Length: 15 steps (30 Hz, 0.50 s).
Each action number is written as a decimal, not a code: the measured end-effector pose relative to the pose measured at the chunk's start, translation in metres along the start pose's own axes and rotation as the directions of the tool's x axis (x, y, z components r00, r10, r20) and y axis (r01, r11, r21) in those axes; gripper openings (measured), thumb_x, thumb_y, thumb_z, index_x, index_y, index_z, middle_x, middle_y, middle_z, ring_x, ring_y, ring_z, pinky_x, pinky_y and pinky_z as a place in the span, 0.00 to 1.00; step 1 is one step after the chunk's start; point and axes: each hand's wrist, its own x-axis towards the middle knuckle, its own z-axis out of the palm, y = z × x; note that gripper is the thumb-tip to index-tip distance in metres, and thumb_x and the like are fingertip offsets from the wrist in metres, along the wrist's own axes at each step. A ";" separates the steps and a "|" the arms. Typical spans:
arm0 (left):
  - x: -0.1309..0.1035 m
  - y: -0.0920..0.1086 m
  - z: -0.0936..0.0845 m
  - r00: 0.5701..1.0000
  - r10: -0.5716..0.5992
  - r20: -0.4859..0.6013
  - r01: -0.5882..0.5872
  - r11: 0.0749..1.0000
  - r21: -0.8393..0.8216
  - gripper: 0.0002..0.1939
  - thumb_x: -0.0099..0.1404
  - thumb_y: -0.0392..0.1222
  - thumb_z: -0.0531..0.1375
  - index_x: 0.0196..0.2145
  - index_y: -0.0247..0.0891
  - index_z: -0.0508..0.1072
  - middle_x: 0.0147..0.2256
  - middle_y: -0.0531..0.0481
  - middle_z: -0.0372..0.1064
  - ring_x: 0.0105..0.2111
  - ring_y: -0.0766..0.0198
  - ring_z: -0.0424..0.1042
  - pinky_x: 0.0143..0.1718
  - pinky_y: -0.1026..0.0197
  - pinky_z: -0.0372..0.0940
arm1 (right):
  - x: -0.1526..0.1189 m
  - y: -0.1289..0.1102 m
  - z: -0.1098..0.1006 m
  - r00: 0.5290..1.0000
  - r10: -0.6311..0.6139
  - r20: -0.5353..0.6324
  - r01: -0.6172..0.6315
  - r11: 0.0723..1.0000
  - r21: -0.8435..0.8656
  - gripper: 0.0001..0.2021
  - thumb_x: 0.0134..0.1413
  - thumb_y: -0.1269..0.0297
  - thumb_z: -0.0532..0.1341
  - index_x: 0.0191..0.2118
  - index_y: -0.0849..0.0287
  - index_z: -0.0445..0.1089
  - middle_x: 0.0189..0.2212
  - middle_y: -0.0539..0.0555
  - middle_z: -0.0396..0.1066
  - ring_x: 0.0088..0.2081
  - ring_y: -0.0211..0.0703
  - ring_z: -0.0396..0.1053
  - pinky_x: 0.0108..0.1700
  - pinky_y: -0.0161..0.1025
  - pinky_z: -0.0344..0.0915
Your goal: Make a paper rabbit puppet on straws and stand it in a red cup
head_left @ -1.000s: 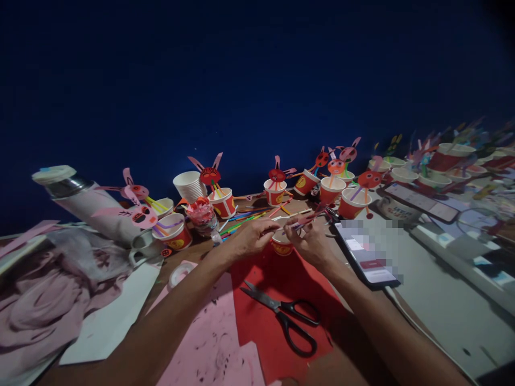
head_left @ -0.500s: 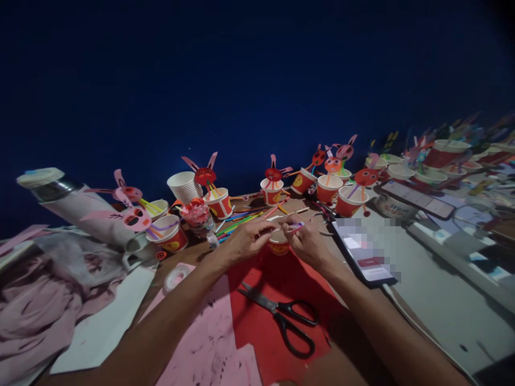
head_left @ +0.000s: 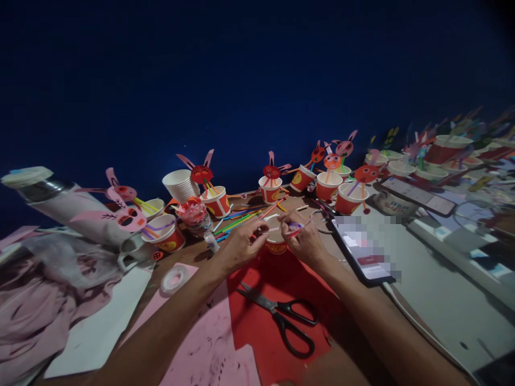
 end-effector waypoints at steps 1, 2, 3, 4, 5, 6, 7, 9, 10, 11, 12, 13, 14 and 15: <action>0.001 0.000 0.000 1.000 0.001 -0.002 -0.001 1.000 0.001 0.04 0.59 0.34 0.53 0.31 0.34 0.68 0.28 0.49 0.65 0.27 0.67 0.64 0.29 0.65 0.60 | 0.000 0.000 0.000 1.000 0.007 0.002 -0.007 1.000 0.005 0.07 0.52 0.69 0.49 0.33 0.59 0.63 0.31 0.57 0.69 0.33 0.44 0.67 0.36 0.39 0.62; 0.001 0.000 0.000 1.000 0.005 0.000 -0.005 1.000 0.001 0.04 0.59 0.34 0.54 0.30 0.34 0.68 0.28 0.49 0.66 0.28 0.67 0.64 0.30 0.65 0.60 | 0.000 0.000 -0.001 1.000 0.014 0.004 -0.014 1.000 0.010 0.07 0.53 0.69 0.49 0.32 0.59 0.63 0.31 0.57 0.69 0.33 0.45 0.67 0.35 0.39 0.62; 0.002 0.000 0.000 1.000 0.009 0.006 -0.009 1.000 0.001 0.04 0.59 0.33 0.54 0.30 0.34 0.69 0.28 0.49 0.66 0.28 0.67 0.65 0.30 0.65 0.60 | 0.000 0.000 -0.001 1.000 0.021 0.004 -0.021 1.000 0.016 0.08 0.54 0.69 0.48 0.32 0.58 0.63 0.31 0.57 0.69 0.33 0.45 0.68 0.35 0.39 0.62; 0.003 0.000 -0.001 1.000 0.012 0.012 -0.012 1.000 0.000 0.05 0.59 0.33 0.53 0.30 0.34 0.69 0.29 0.49 0.67 0.29 0.67 0.65 0.30 0.66 0.60 | 0.000 -0.001 -0.002 1.000 0.026 0.005 -0.026 0.999 0.022 0.08 0.54 0.68 0.48 0.32 0.58 0.63 0.31 0.57 0.70 0.34 0.45 0.68 0.36 0.39 0.62; 0.004 -0.001 -0.001 1.000 0.014 0.020 -0.014 1.000 0.001 0.06 0.59 0.33 0.53 0.30 0.34 0.70 0.29 0.48 0.67 0.29 0.66 0.65 0.30 0.66 0.60 | 0.001 -0.001 -0.002 1.000 0.030 0.009 -0.031 0.999 0.028 0.08 0.55 0.68 0.47 0.32 0.58 0.63 0.31 0.57 0.70 0.34 0.45 0.68 0.36 0.39 0.62; 0.004 -0.001 -0.001 1.000 0.013 0.028 -0.013 1.000 0.004 0.07 0.59 0.33 0.53 0.31 0.33 0.71 0.29 0.48 0.67 0.29 0.66 0.65 0.30 0.66 0.59 | 0.001 -0.001 -0.003 0.999 0.034 0.014 -0.034 0.999 0.034 0.09 0.55 0.68 0.47 0.32 0.58 0.63 0.31 0.57 0.70 0.34 0.45 0.68 0.36 0.39 0.63; 0.005 -0.001 -0.002 0.999 0.010 0.036 -0.010 1.000 0.009 0.07 0.60 0.33 0.53 0.32 0.33 0.71 0.29 0.48 0.67 0.30 0.66 0.66 0.30 0.65 0.59 | 0.001 -0.001 -0.003 0.999 0.036 0.021 -0.037 0.999 0.040 0.09 0.55 0.68 0.47 0.32 0.58 0.63 0.31 0.57 0.70 0.34 0.45 0.68 0.36 0.38 0.63; 0.006 -0.002 -0.003 0.999 0.001 0.050 -0.002 1.000 0.021 0.08 0.60 0.33 0.53 0.33 0.33 0.72 0.29 0.47 0.68 0.30 0.64 0.66 0.31 0.64 0.59 | 0.002 -0.002 -0.004 0.998 0.039 0.039 -0.041 0.998 0.049 0.09 0.55 0.69 0.47 0.32 0.57 0.63 0.31 0.56 0.70 0.34 0.44 0.68 0.36 0.38 0.63; 0.006 -0.002 -0.003 0.998 -0.002 0.058 0.001 1.000 0.027 0.09 0.60 0.34 0.53 0.34 0.33 0.72 0.29 0.48 0.68 0.30 0.64 0.66 0.31 0.64 0.59 | 0.002 -0.002 -0.004 0.998 0.040 0.045 -0.043 0.998 0.052 0.09 0.55 0.69 0.47 0.32 0.57 0.63 0.31 0.56 0.70 0.34 0.44 0.68 0.36 0.38 0.63; 0.007 -0.001 -0.004 0.998 -0.005 0.067 0.002 1.000 0.031 0.09 0.59 0.34 0.53 0.34 0.34 0.72 0.29 0.48 0.68 0.31 0.64 0.67 0.31 0.64 0.59 | 0.002 -0.002 -0.005 0.998 0.042 0.049 -0.044 0.998 0.052 0.09 0.55 0.69 0.47 0.32 0.57 0.63 0.31 0.56 0.70 0.34 0.44 0.68 0.36 0.38 0.63; 0.007 -0.001 -0.004 0.997 -0.004 0.076 0.002 0.999 0.032 0.09 0.59 0.34 0.53 0.34 0.34 0.73 0.29 0.48 0.68 0.31 0.64 0.67 0.31 0.64 0.60 | 0.002 -0.002 -0.004 0.998 0.043 0.050 -0.045 0.998 0.051 0.08 0.55 0.69 0.47 0.32 0.57 0.63 0.32 0.57 0.70 0.34 0.44 0.68 0.36 0.38 0.63; 0.007 0.000 -0.005 0.996 -0.003 0.086 0.000 1.000 0.031 0.09 0.59 0.34 0.53 0.33 0.34 0.73 0.30 0.47 0.67 0.31 0.64 0.67 0.32 0.64 0.60 | 0.002 -0.002 -0.004 0.998 0.042 0.051 -0.044 0.998 0.049 0.08 0.55 0.69 0.48 0.33 0.57 0.63 0.33 0.57 0.70 0.35 0.45 0.68 0.37 0.39 0.63; 0.008 0.000 -0.005 0.995 0.000 0.096 -0.003 1.000 0.030 0.09 0.59 0.34 0.53 0.32 0.34 0.73 0.31 0.47 0.67 0.32 0.64 0.67 0.32 0.64 0.60 | 0.002 -0.002 -0.004 0.998 0.039 0.050 -0.042 0.998 0.045 0.07 0.54 0.69 0.48 0.33 0.58 0.63 0.33 0.58 0.70 0.35 0.45 0.68 0.38 0.39 0.63; 0.008 0.000 -0.006 0.994 0.005 0.106 -0.008 1.000 0.027 0.09 0.59 0.34 0.52 0.30 0.34 0.73 0.31 0.47 0.67 0.32 0.64 0.67 0.33 0.64 0.60 | 0.002 -0.002 -0.003 0.998 0.036 0.051 -0.038 0.998 0.042 0.07 0.54 0.69 0.48 0.34 0.58 0.62 0.34 0.59 0.70 0.36 0.46 0.68 0.38 0.40 0.63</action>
